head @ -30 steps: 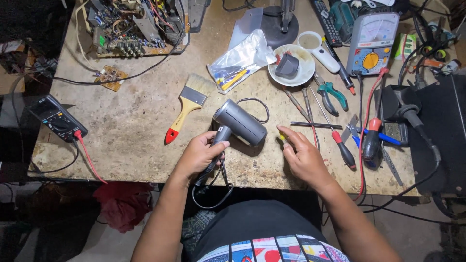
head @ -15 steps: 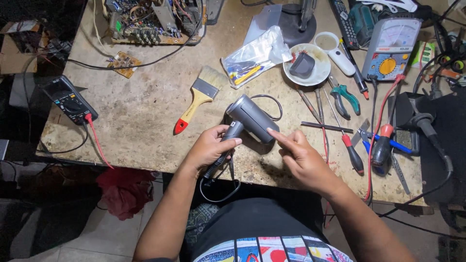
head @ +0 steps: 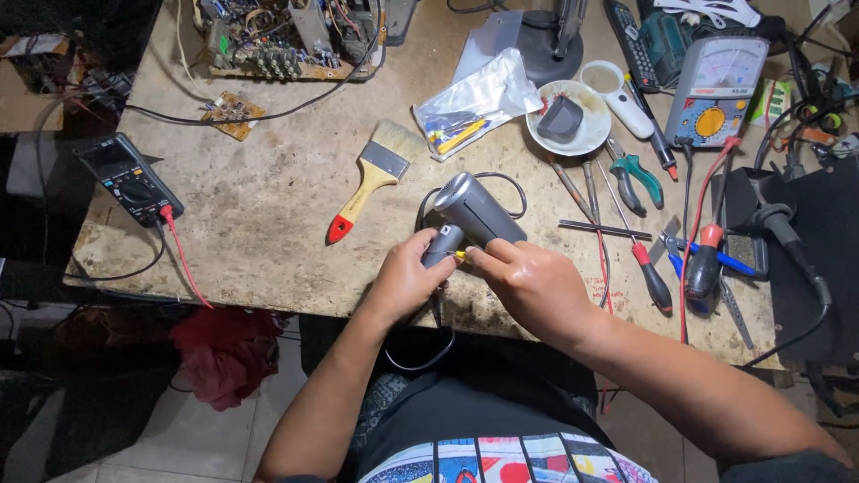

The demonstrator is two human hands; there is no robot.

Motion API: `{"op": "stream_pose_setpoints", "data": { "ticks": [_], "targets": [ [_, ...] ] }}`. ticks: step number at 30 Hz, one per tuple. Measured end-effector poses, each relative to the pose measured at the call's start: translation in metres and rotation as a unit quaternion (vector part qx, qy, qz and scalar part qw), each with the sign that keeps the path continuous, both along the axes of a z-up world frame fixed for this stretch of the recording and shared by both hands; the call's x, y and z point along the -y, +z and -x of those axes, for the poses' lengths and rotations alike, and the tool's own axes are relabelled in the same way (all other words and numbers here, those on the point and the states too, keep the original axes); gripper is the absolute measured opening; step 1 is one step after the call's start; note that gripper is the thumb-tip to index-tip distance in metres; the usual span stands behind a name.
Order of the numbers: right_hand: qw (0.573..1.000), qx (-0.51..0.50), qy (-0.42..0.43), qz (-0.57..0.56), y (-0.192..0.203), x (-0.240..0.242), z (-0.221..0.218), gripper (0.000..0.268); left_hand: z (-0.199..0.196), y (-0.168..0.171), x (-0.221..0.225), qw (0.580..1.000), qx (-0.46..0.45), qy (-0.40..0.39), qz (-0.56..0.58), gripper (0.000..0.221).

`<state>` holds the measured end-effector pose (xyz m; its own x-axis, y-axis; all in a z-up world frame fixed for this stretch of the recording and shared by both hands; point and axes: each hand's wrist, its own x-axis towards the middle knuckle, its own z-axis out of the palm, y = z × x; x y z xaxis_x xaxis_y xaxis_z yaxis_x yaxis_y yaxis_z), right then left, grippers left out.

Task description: Disassembling a handheld hair dryer to access and inspect internal components on a repair bench.

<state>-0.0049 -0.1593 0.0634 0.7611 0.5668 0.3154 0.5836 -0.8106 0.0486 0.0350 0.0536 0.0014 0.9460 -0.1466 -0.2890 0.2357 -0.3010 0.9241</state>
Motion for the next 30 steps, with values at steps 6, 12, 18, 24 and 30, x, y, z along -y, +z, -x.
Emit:
{"op": "stream_pose_setpoints", "data": {
  "ticks": [6, 12, 18, 24, 30],
  "targets": [
    [0.982, -0.154, 0.000, -0.107, 0.018, -0.008, -0.006, 0.013, 0.012, -0.012, 0.015, 0.978, 0.061, -0.051, -0.191, 0.049],
    [0.977, -0.080, -0.042, -0.193, -0.043, -0.021, 0.006, 0.013, 0.014, -0.027, 0.017, 0.974, 0.023, -0.053, -0.220, 0.050],
    [0.989, 0.004, -0.075, -0.130, -0.044, -0.027, 0.016, 0.013, 0.018, -0.024, 0.017, 0.975, 0.038, -0.047, -0.214, 0.050],
    [0.986, 0.023, 0.076, 0.144, 0.014, -0.025, -0.024, 0.013, 0.022, -0.016, 0.018, 0.972, 0.054, -0.052, -0.222, 0.051],
    [0.988, -0.027, 0.076, 0.132, -0.023, -0.041, -0.040, 0.016, 0.020, -0.024, 0.020, 0.959, 0.050, -0.062, -0.271, 0.037]
  ]
}}
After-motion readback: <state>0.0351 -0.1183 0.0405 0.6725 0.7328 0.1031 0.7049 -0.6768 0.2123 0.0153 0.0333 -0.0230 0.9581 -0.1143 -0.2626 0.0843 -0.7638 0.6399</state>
